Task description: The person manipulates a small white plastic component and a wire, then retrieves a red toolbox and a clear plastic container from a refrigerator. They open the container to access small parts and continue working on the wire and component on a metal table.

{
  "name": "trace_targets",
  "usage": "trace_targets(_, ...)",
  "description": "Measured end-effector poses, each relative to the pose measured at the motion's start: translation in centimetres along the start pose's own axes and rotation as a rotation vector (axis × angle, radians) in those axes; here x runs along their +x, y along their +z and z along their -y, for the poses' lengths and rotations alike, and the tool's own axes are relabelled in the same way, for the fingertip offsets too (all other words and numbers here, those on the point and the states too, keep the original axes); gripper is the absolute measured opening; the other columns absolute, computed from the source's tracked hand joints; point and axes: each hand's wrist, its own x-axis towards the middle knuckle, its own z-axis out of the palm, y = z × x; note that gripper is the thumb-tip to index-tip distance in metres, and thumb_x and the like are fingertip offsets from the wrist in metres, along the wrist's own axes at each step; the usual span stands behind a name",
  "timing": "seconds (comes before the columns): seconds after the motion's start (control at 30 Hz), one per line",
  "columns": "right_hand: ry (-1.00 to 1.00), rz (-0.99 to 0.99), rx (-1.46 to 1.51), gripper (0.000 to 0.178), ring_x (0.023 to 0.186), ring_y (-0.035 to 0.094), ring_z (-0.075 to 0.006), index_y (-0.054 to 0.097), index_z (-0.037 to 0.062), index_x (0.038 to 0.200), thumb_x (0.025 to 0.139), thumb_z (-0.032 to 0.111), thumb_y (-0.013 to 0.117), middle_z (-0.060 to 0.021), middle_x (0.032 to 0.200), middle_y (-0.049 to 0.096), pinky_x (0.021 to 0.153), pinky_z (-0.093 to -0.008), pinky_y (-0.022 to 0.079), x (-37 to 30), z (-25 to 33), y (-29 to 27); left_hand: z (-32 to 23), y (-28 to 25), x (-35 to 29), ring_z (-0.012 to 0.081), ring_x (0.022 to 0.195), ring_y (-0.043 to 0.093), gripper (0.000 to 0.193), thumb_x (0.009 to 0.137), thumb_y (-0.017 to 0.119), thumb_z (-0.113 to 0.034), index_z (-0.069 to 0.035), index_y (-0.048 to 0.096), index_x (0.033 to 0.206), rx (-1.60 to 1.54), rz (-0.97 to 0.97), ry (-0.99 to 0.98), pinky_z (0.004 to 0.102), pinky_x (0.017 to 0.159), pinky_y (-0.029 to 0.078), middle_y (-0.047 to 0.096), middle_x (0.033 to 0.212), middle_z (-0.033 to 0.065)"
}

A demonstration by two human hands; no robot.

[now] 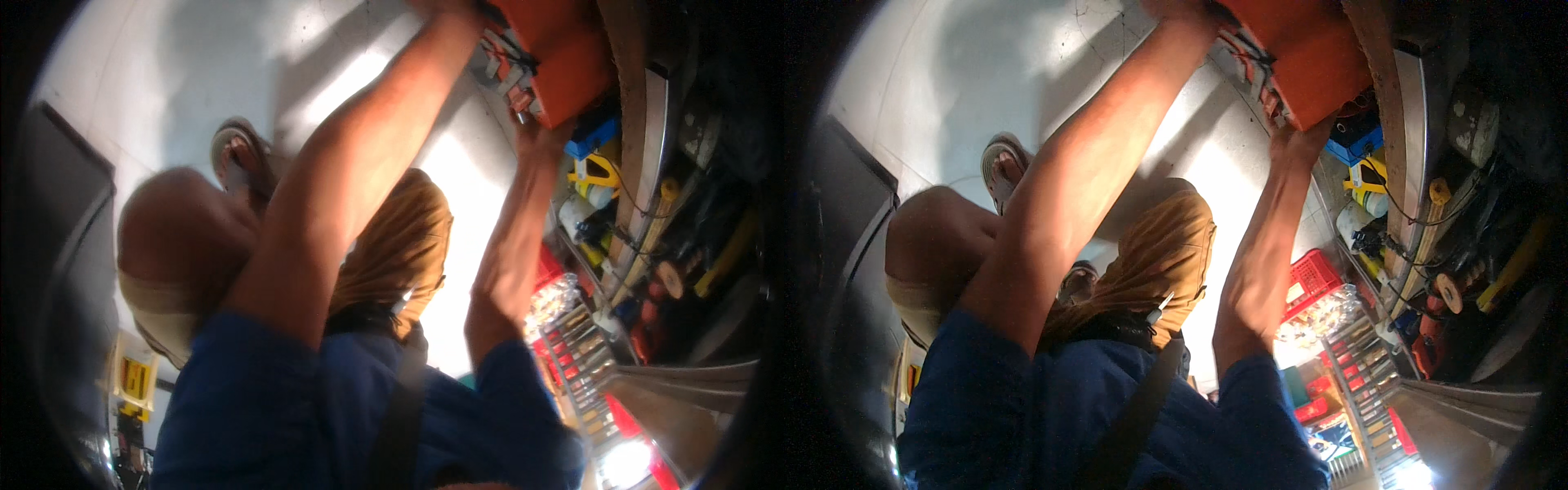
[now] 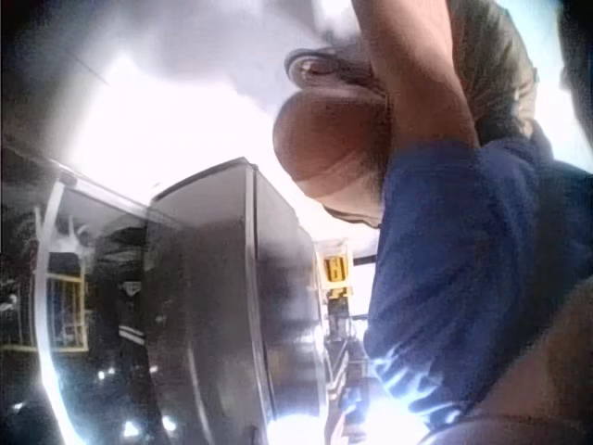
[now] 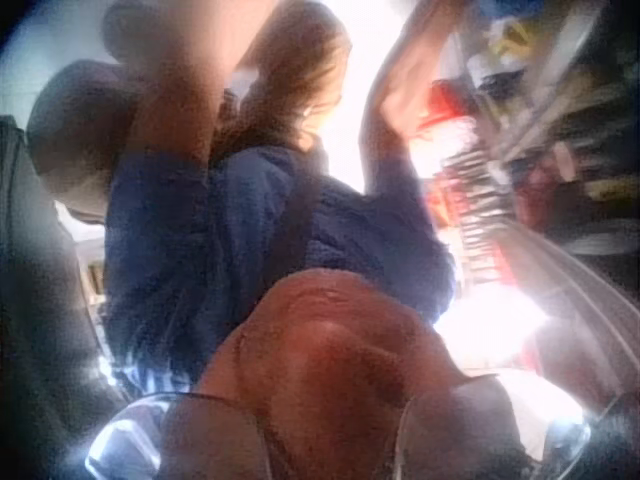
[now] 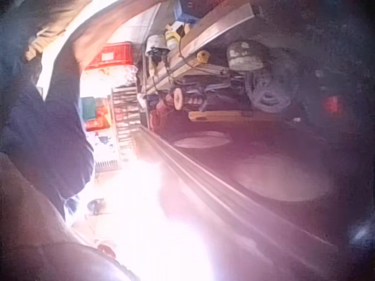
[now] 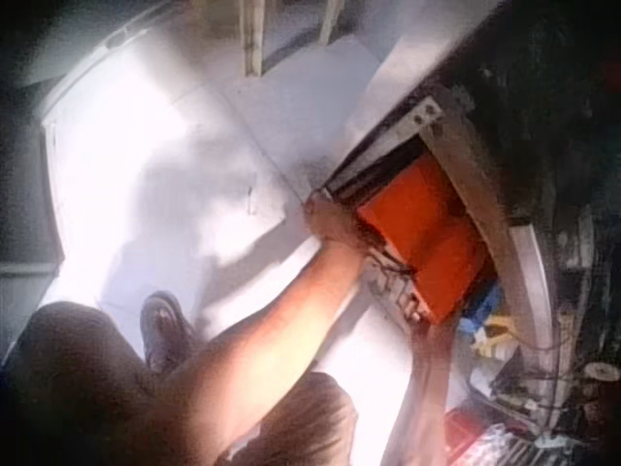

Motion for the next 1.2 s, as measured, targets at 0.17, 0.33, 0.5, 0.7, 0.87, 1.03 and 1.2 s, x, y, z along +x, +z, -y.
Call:
trace_targets(0.17, -0.089, 0.199, 0.422, 0.053, 0.091, 0.054, -0.0218, 0.055, 0.0070, 0.126, 0.096, 0.051, 0.053, -0.0115, 0.109, 0.057, 0.103, -0.0566, 0.041, -2.5, 1.4, 3.1, 0.9, 0.6, -1.2, 0.0326, 0.125, 0.051, 0.047, 0.102, 0.044, -0.034, 0.000, 0.053, 0.133, 0.165, -0.186, 0.175, 0.0403, 0.103, 0.041, 0.051, 0.141, 0.0179)
trace_targets(0.33, -0.171, 0.043, 0.329, 0.053, 0.092, 0.053, -0.0289, 0.056, 0.0019, 0.122, 0.099, 0.049, 0.047, -0.0159, 0.111, 0.050, 0.110, -0.0586, 0.035, -0.2, 3.8, 4.8, 2.6, 1.8, -0.4, 0.0309, 0.115, 0.058, 0.044, 0.100, 0.051, -0.029, 0.001, 0.053, 0.132, 0.169, -0.233, 0.141, 0.0419, 0.095, 0.046, 0.059, 0.130, 0.0185)
trace_targets(0.5, -0.131, -0.058, 0.112, 0.064, 0.108, 0.057, -0.0347, 0.041, 0.0049, 0.140, 0.099, 0.053, 0.048, -0.0186, 0.128, 0.047, 0.109, -0.0571, 0.037, -1.0, 4.0, 4.5, -0.8, 3.3, -3.8, 0.0328, 0.113, 0.059, 0.051, 0.099, 0.048, -0.039, 0.000, 0.051, 0.132, 0.128, 0.175, 0.046, 0.0488, 0.092, 0.049, 0.059, 0.128, 0.0198)
trace_targets(0.7, -0.077, 0.054, -0.475, 0.063, 0.117, 0.056, -0.0383, 0.033, 0.0146, 0.149, 0.099, 0.051, 0.046, -0.0188, 0.139, 0.047, 0.100, -0.0479, 0.046, 3.6, 3.4, -2.9, -0.9, 0.5, -3.2, 0.0403, 0.139, 0.035, 0.070, 0.099, 0.044, -0.050, 0.002, 0.035, 0.145, 0.779, 0.115, 0.335, 0.0477, 0.116, 0.027, 0.033, 0.151, 0.0252)
trace_targets(0.87, -0.053, -0.245, -0.540, 0.067, 0.094, 0.065, -0.0242, 0.039, 0.0147, 0.145, 0.099, 0.063, 0.037, -0.0102, 0.123, 0.059, 0.084, -0.0388, 0.048, 7.2, 2.1, -4.4, -9.2, 2.7, -14.7, 0.0357, 0.119, 0.053, 0.049, 0.097, 0.055, -0.029, 0.003, 0.048, 0.133, 0.982, 0.370, 0.497, 0.0441, 0.102, 0.043, 0.053, 0.127, 0.0259)
trace_targets(1.03, -0.232, 0.024, -0.466, 0.074, 0.098, 0.065, -0.0234, 0.045, 0.0120, 0.144, 0.095, 0.068, 0.042, -0.0099, 0.123, 0.063, 0.085, -0.0335, 0.048, 2.2, -1.7, 1.5, -17.4, 0.7, -19.4, 0.0221, 0.094, 0.064, 0.032, 0.094, 0.056, -0.021, 0.003, 0.062, 0.114, 1.136, 0.774, 0.440, 0.0383, 0.083, 0.051, 0.067, 0.104, 0.0131)
trace_targets(1.2, -0.120, 0.029, -1.011, 0.067, 0.093, 0.055, -0.0241, 0.059, 0.0010, 0.114, 0.094, 0.064, 0.050, -0.0103, 0.099, 0.058, 0.083, -0.0367, 0.042, 1.0, -3.7, -7.1, -20.0, -3.9, -26.1, 0.0159, 0.094, 0.061, 0.033, 0.094, 0.063, -0.031, -0.003, 0.061, 0.111, 1.125, 1.285, 0.425, 0.0334, 0.084, 0.050, 0.066, 0.102, 0.0064)
